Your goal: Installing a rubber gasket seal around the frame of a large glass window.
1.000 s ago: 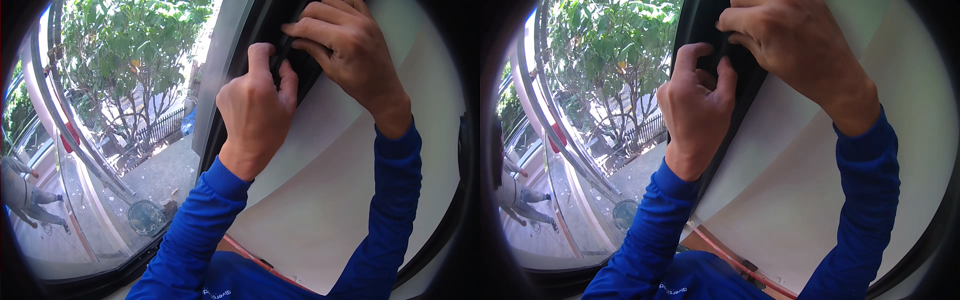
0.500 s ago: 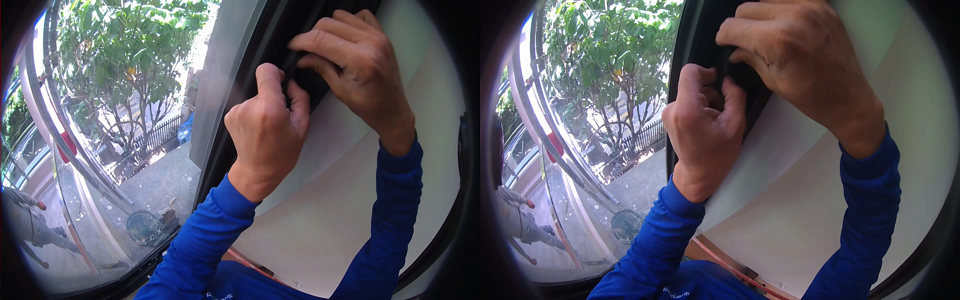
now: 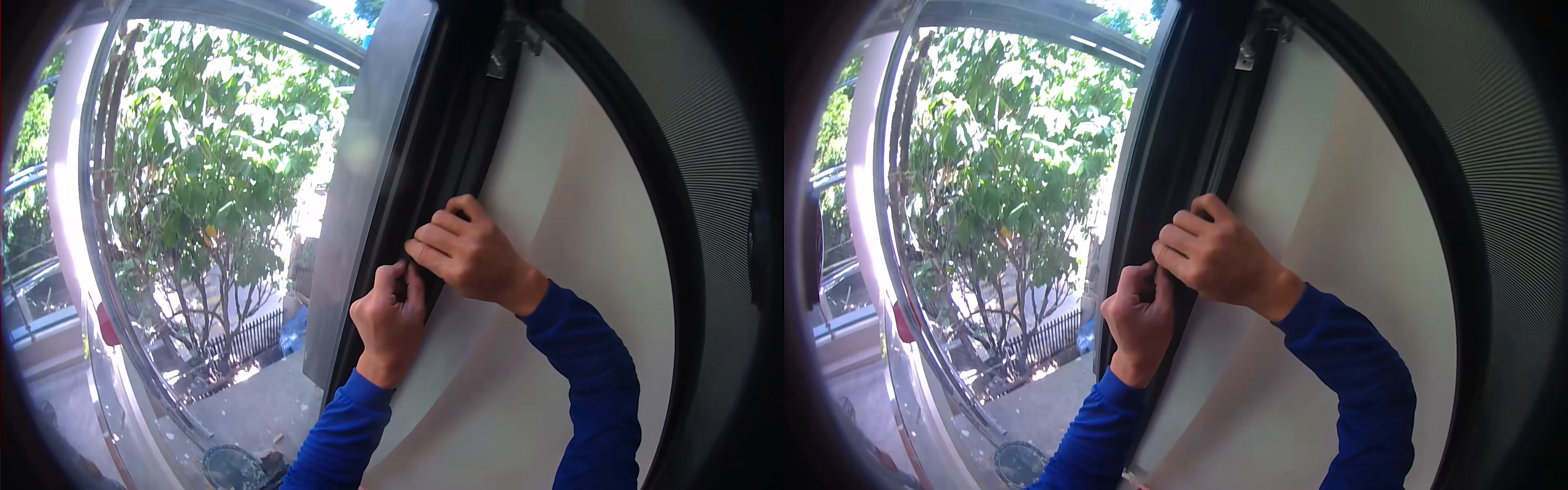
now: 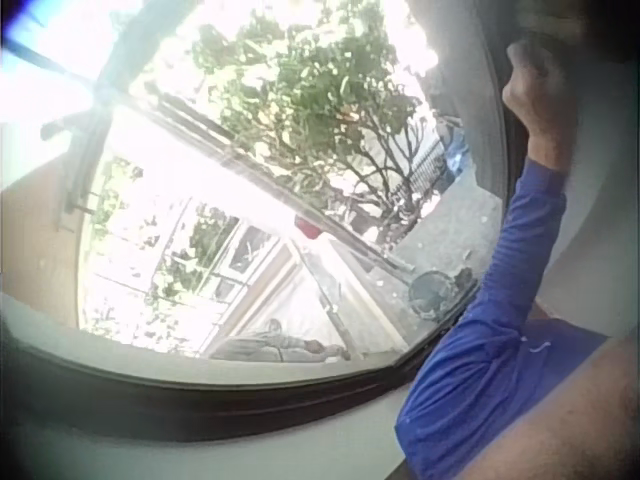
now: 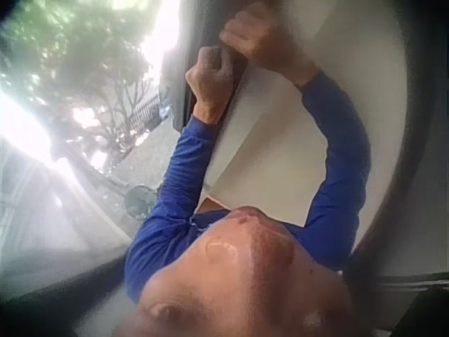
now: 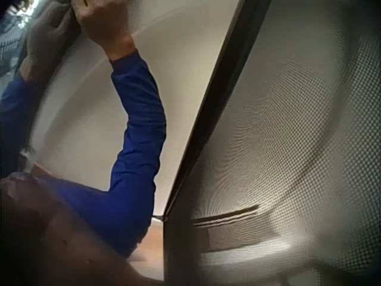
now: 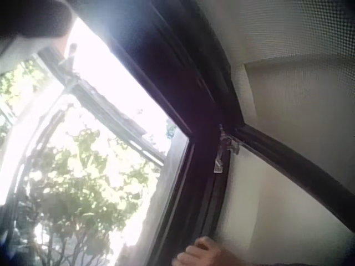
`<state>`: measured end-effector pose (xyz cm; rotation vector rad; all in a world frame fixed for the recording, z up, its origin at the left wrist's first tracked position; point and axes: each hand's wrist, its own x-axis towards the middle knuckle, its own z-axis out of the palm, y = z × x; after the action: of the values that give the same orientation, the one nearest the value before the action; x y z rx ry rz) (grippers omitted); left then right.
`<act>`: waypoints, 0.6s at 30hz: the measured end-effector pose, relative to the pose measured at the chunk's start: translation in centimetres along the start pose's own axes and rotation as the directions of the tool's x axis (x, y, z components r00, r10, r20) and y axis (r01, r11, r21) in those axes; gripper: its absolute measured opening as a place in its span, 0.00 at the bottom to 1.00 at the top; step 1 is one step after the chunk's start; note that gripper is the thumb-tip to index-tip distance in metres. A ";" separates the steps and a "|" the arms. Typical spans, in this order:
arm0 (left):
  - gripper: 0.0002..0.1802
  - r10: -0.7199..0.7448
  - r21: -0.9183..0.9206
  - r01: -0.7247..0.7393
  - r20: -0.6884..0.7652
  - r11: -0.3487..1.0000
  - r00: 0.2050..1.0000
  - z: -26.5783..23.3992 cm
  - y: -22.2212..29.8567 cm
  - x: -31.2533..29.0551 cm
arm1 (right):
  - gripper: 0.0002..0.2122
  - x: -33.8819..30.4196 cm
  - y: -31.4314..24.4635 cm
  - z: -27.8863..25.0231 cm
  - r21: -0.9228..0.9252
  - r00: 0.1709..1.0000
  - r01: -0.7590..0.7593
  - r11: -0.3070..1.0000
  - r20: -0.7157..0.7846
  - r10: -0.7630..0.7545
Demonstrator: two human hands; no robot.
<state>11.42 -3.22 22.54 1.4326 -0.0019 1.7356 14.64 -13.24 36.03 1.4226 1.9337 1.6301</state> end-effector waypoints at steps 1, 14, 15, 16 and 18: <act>0.06 0.020 -0.010 -0.020 0.005 1.000 1.000 0.1 0.2 0.0 | 0.04 -0.1 0.0 0.0 -0.020 1.000 -0.006 1.000 -0.007 0.006; 0.08 -0.057 -0.038 0.065 0.178 0.997 0.982 1.2 4.1 4.1 | 0.03 0.2 2.6 -3.8 -0.143 0.998 -0.031 0.989 0.056 0.039; 0.08 -0.023 -0.029 0.028 0.174 0.999 0.985 1.9 5.0 5.6 | 0.03 0.7 3.7 -4.8 -0.191 0.997 -0.076 0.979 0.018 0.081; 0.08 0.051 -0.028 -0.048 0.152 0.998 0.987 3.7 5.3 7.0 | 0.04 0.2 5.3 -4.9 -0.231 0.991 -0.133 0.964 -0.015 0.133; 0.08 0.182 -0.032 -0.180 0.099 0.983 0.978 5.8 7.6 10.9 | 0.04 0.6 8.2 -6.0 -0.229 0.972 -0.231 0.946 -0.100 0.213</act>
<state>11.80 -4.36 36.94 1.5423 -0.2120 1.8003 14.31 -17.28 45.32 1.5445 1.5901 1.9653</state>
